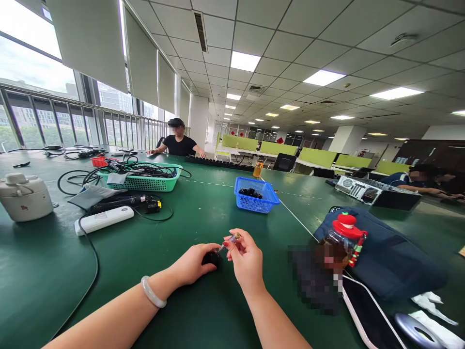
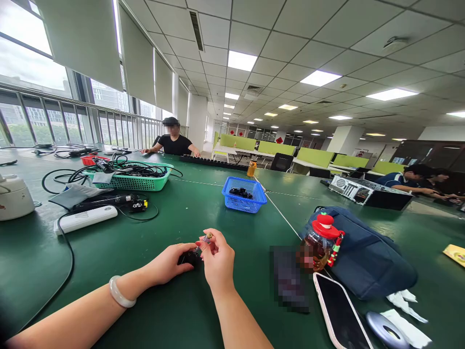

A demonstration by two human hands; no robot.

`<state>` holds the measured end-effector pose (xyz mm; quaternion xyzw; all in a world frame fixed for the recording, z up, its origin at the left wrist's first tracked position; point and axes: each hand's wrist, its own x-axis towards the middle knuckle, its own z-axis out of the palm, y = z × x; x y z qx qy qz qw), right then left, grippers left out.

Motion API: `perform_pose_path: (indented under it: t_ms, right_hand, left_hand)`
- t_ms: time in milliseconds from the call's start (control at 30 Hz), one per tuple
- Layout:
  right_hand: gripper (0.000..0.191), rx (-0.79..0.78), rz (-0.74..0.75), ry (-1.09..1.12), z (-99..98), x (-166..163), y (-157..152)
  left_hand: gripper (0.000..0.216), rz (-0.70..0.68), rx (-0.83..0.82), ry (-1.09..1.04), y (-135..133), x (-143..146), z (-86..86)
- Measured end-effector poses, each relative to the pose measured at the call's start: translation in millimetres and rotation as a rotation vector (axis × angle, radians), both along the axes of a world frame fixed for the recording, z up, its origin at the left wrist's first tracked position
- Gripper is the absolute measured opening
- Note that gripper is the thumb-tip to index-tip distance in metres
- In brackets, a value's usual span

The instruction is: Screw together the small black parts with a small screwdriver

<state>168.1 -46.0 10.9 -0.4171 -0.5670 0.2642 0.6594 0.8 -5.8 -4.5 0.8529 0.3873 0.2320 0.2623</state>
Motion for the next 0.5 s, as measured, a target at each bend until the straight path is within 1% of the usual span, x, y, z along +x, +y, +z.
perform_pose_path:
  t_ms: [133, 200, 367, 433, 500]
  right_hand:
    - [0.022, 0.003, -0.002, 0.018, 0.6, -0.5, -0.4]
    - [0.020, 0.017, -0.005, -0.008, 1.4, -0.5, -1.3]
    - [0.014, 0.104, 0.020, -0.188, 3.8, 0.2, -5.7]
    - [0.015, 0.146, 0.031, -0.269, 4.4, -0.1, -8.4]
    - [0.020, 0.202, 0.038, -0.351, 5.0, -1.2, -11.5]
  left_hand:
    - [0.044, 0.017, 0.017, 0.030, -2.3, 1.7, 1.9]
    - [0.043, 0.028, 0.022, 0.044, -3.2, 4.3, 2.2]
    - [0.029, 0.067, 0.084, 0.045, -4.1, 14.9, -3.2]
    - [0.023, 0.073, 0.123, 0.046, -4.0, 17.8, -7.1]
    - [0.017, 0.067, 0.153, 0.038, -3.4, 19.3, -11.0]
